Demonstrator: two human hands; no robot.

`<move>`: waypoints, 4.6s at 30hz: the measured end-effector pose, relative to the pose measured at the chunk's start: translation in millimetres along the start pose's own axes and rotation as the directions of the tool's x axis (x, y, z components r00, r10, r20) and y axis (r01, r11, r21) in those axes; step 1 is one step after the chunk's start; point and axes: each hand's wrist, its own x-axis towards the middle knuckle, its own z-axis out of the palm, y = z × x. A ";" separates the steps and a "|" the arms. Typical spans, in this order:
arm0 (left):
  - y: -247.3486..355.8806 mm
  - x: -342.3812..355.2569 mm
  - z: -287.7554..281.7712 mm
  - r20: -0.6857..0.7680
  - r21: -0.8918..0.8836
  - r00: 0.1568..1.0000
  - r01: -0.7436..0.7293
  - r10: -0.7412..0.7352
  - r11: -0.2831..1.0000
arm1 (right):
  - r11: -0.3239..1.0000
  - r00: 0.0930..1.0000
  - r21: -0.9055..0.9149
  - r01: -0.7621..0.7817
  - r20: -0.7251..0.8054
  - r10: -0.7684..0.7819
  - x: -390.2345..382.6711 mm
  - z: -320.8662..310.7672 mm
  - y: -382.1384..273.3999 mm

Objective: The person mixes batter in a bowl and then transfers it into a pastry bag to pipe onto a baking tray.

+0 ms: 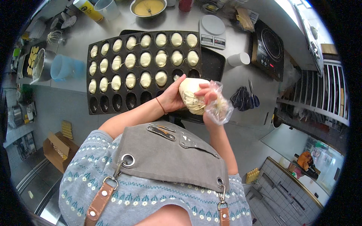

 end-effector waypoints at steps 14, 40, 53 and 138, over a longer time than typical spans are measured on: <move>3.9 5.7 0.7 -0.258 -0.064 0.963 0.068 -0.082 0.996 | 0.964 0.930 0.139 -0.225 -0.265 0.255 -18.1 29.0 -1.9; -24.4 -1.4 56.9 0.049 0.084 0.998 -0.032 0.028 0.996 | 0.894 0.986 -0.416 0.166 0.086 -0.144 -0.1 -16.0 -70.7; -52.1 55.7 -17.0 -0.165 -0.038 0.981 0.092 -0.097 0.995 | 0.937 0.906 0.231 -0.263 -0.274 0.322 -30.0 -5.3 6.2; -75.2 -120.2 40.9 0.037 0.150 0.994 0.096 -0.102 0.984 | 0.723 0.950 -0.621 0.302 0.263 -0.170 -88.3 43.7 -130.2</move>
